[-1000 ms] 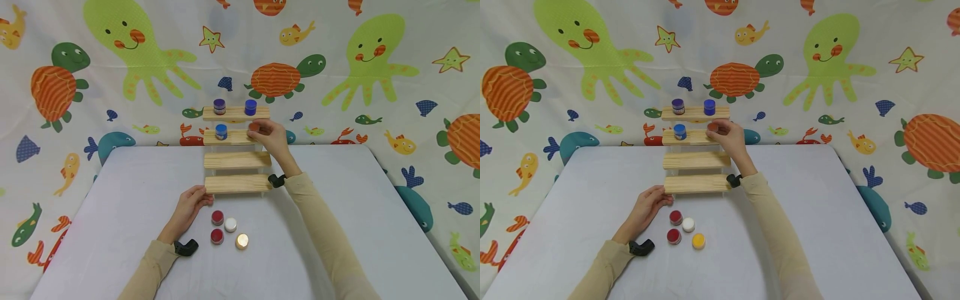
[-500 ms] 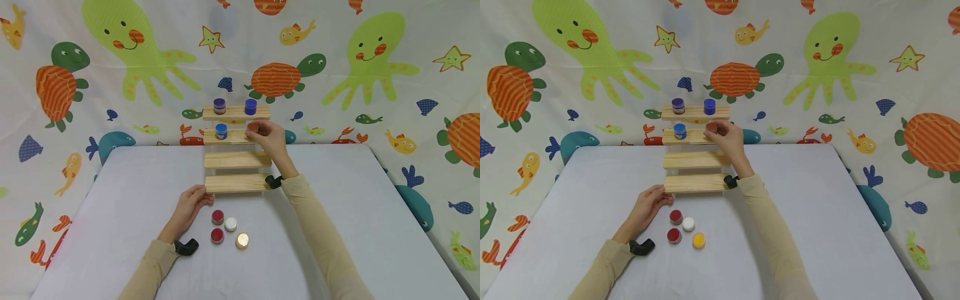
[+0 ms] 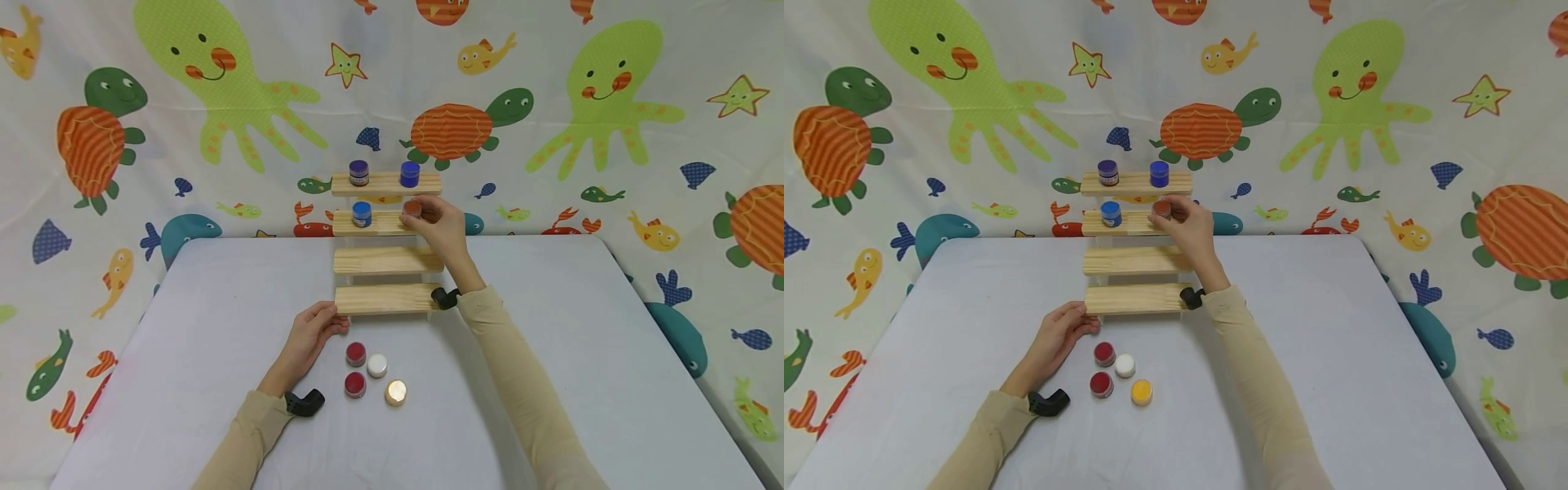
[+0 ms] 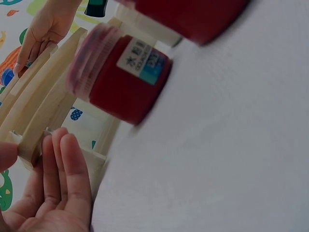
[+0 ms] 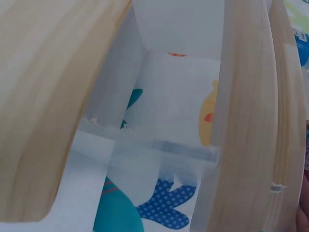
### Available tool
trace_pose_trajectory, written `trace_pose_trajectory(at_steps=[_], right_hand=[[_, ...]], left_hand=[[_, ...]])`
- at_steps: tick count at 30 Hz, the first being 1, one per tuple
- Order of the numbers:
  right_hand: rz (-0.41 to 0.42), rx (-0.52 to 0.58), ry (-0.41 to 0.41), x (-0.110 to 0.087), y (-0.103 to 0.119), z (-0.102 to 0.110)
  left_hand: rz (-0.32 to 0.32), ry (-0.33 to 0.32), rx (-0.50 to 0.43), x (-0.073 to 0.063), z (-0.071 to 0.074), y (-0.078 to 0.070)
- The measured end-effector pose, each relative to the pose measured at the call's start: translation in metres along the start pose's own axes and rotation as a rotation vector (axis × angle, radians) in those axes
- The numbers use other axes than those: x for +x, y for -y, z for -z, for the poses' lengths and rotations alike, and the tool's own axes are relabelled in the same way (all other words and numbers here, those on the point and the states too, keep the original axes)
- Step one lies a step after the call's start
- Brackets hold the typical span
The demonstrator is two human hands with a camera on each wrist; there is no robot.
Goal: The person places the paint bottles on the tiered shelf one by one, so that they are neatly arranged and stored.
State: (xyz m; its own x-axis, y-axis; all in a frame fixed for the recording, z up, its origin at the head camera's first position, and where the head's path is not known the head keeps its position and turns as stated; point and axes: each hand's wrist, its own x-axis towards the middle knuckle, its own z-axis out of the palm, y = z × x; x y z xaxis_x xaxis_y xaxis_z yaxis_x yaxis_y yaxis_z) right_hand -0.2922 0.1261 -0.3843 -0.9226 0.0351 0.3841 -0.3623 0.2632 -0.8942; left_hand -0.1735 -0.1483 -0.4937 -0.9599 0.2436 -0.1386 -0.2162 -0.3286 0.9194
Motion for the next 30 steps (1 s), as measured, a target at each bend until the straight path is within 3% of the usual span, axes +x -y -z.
trace_pose_trajectory(at_steps=[9,13,15,20,23,30], right_hand=[[0.023,-0.034,0.011,-0.014,0.039,0.002],[0.025,-0.02,0.03,-0.016,0.042,0.003],[0.007,0.001,0.047,-0.012,0.031,0.005],[-0.098,0.042,0.12,-0.001,0.008,0.014],[-0.135,0.029,0.184,0.0,0.014,0.022],[-0.129,-0.061,0.337,-0.007,0.03,0.038]], left_hand=[[-0.005,-0.01,-0.009,-0.002,-0.001,0.001],[-0.004,-0.008,-0.007,-0.002,0.0,0.002],[-0.005,-0.005,-0.003,-0.002,0.0,0.002],[-0.011,-0.007,-0.003,-0.002,0.0,0.002],[-0.012,-0.009,-0.004,-0.002,0.0,0.003],[-0.008,-0.011,0.009,-0.004,-0.002,0.004]])
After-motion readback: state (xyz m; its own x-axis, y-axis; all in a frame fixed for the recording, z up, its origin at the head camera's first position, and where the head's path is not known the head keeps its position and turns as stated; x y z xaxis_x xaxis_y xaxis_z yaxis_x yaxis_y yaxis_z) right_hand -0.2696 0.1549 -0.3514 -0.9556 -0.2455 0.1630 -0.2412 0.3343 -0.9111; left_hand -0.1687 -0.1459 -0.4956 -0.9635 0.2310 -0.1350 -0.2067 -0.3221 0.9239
